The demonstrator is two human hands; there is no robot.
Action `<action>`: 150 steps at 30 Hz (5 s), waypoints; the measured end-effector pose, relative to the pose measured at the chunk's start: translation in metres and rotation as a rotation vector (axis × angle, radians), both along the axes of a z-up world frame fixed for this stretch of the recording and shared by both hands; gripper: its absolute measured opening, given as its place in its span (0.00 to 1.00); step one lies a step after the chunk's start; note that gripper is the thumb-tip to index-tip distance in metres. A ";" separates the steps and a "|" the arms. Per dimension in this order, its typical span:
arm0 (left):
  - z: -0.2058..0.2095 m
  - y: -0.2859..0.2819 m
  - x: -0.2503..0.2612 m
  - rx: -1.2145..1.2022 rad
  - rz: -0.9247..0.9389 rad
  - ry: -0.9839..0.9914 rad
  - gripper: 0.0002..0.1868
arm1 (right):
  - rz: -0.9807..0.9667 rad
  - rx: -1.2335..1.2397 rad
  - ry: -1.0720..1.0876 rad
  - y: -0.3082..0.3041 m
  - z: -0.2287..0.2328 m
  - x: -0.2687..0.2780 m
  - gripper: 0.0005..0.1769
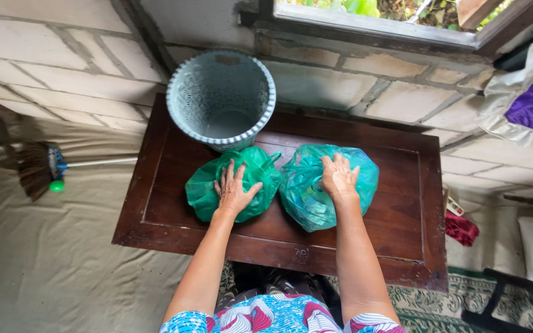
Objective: The person organizes items by removing them from plastic bags, tying the bags, and placing them into different containers and boxes throughout the room.
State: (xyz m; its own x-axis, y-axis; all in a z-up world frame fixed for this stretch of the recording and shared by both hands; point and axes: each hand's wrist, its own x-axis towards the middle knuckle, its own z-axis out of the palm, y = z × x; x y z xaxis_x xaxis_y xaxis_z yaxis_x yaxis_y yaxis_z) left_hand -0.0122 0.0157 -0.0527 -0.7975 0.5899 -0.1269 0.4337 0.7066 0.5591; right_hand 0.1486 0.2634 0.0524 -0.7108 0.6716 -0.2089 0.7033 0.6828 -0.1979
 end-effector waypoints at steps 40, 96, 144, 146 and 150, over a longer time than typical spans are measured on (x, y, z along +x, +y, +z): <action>-0.025 -0.026 -0.001 0.468 0.382 0.081 0.26 | 0.150 -0.211 0.350 -0.060 0.023 -0.014 0.31; -0.081 -0.179 0.014 0.192 0.955 0.062 0.38 | 0.518 -0.422 0.597 -0.192 -0.113 -0.130 0.21; 0.078 -0.472 0.266 0.570 1.878 0.587 0.19 | 1.174 -0.991 0.530 -0.621 -0.035 -0.030 0.16; 0.081 -0.471 0.275 0.567 1.975 0.526 0.18 | 1.234 -1.007 0.518 -0.633 -0.036 -0.028 0.16; 0.076 -0.471 0.293 0.488 2.065 0.640 0.19 | 1.342 -1.068 0.425 -0.652 -0.035 -0.024 0.17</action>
State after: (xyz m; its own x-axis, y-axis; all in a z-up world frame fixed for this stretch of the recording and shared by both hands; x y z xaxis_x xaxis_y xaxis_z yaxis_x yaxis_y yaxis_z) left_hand 0.2809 -0.4552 0.0232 -0.0317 -0.9832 0.1795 -0.3683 0.1785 0.9124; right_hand 0.1246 -0.3885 0.0170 -0.7232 -0.6600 0.2033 -0.3958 0.1549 -0.9052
